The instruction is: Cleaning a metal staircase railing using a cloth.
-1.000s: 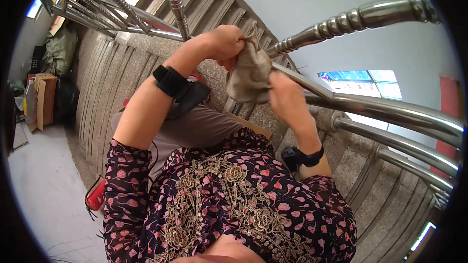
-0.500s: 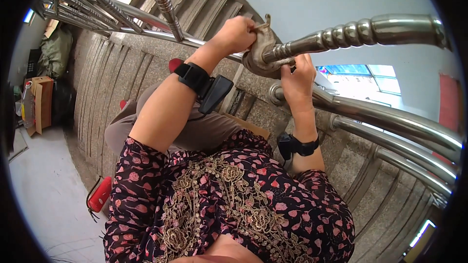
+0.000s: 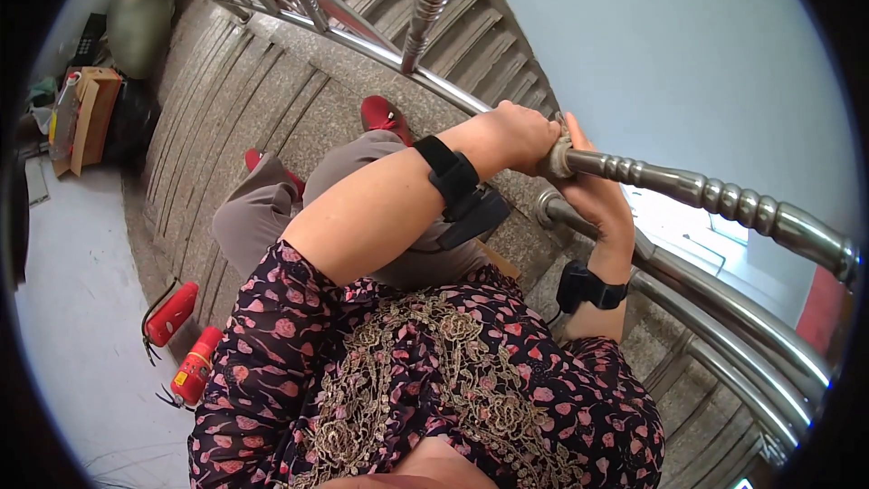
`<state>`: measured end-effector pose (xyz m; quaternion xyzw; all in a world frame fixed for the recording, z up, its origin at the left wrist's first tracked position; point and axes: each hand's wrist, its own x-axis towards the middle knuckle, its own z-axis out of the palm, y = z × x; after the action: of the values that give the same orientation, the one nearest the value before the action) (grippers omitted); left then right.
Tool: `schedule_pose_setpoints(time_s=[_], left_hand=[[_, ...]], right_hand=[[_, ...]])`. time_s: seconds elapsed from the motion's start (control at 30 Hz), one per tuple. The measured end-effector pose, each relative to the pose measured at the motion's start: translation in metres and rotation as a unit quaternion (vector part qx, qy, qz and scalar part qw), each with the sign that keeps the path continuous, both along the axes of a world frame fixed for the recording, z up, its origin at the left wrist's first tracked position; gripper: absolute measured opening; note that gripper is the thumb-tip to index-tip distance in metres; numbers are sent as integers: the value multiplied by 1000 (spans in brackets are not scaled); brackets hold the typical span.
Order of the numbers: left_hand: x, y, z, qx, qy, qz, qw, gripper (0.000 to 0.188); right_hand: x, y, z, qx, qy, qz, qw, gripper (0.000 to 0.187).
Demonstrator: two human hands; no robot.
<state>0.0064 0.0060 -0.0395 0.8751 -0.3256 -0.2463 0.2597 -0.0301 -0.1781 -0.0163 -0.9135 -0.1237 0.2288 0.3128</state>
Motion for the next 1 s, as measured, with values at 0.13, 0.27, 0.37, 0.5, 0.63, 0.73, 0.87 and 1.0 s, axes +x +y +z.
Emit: schedule_pose_setpoints(time_s=[0.13,0.27,0.37,0.5,0.63,0.73,0.87,1.0], left_hand=[[2,-1,-13,-13,-49,29,998,23],[3,-1,-18,-55,-100,46,992,13],[3,-4,-18,-75,-126,51,988,12],[4,-6,-21,-92,-163,45,981,11],[2,-9,-20,-115,-227,47,966,9],[0,-11,-14,-109,-240,57,963,9],[4,-11,-9,-93,-215,56,971,8],[7,-8,-5,-92,-205,65,972,8]], right_hand=[[6,-5,-9,18,-3,16,1000,74],[1,14,4,38,52,-38,997,63],[-6,23,9,8,-5,-36,999,54],[-12,30,18,-82,-32,-47,995,47],[-14,12,22,-104,-80,-37,991,30],[-15,10,28,-116,-73,-51,989,24],[-11,14,23,-94,-57,-42,993,27],[-5,29,22,-71,32,-86,993,36]])
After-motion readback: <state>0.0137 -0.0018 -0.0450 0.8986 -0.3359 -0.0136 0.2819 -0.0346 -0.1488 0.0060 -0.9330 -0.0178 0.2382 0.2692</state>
